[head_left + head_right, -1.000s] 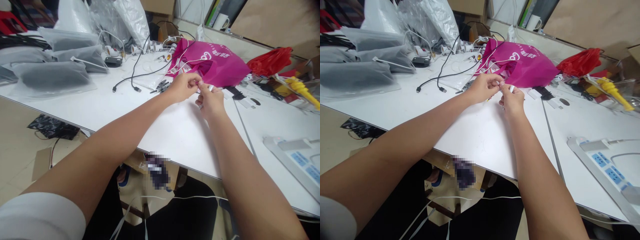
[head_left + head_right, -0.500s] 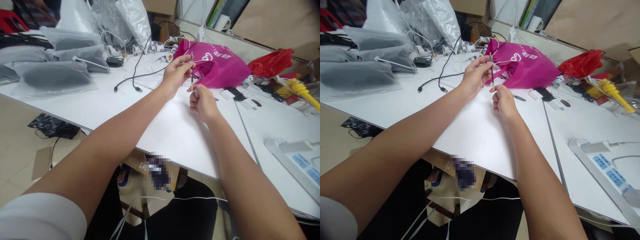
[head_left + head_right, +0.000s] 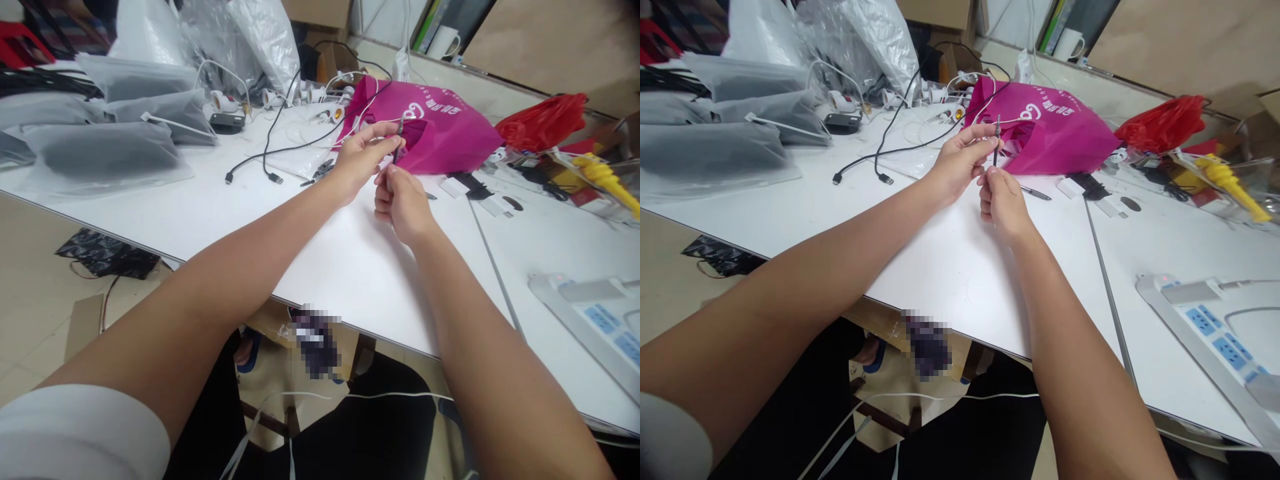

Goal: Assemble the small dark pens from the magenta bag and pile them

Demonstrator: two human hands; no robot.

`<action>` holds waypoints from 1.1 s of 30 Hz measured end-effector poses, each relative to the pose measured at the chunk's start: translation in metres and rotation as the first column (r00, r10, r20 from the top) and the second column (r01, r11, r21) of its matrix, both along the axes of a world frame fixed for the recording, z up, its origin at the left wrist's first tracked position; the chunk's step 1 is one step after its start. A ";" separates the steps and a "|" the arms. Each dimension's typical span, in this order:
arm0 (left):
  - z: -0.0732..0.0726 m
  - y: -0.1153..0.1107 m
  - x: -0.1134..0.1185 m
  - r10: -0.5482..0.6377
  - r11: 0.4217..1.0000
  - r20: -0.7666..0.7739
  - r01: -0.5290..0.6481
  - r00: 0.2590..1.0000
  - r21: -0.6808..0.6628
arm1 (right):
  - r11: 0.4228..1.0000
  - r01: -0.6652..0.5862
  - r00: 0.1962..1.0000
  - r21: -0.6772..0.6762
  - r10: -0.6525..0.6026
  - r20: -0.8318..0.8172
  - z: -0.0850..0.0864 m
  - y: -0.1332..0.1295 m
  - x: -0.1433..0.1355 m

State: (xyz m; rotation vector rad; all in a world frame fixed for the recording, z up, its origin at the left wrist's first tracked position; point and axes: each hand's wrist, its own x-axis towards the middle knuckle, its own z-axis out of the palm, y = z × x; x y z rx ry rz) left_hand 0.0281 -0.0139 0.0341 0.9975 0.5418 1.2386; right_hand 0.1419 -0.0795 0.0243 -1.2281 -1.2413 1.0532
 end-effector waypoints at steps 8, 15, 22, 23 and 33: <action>-0.004 -0.011 0.005 -0.054 0.998 -0.060 0.053 0.997 -0.016 | 0.999 0.047 0.994 0.018 -0.045 -0.101 0.002 0.003 0.003; 0.003 -0.016 -0.003 -0.008 0.997 -0.177 0.021 0.984 0.074 | 0.999 0.048 0.995 -0.015 -0.049 -0.082 0.006 0.001 0.002; 0.010 -0.019 -0.004 0.059 0.996 -0.198 -0.045 0.978 0.074 | 1.000 0.009 0.996 -0.009 -0.010 -0.084 0.003 0.001 0.003; 0.009 -0.018 -0.004 0.056 0.996 -0.192 -0.042 0.980 0.073 | 1.000 0.018 0.997 -0.007 -0.019 -0.076 0.003 0.001 0.003; -0.006 -0.003 0.007 -0.030 0.998 -0.069 0.026 0.997 -0.057 | 0.999 0.031 1.000 -0.019 -0.031 -0.003 0.002 0.000 0.001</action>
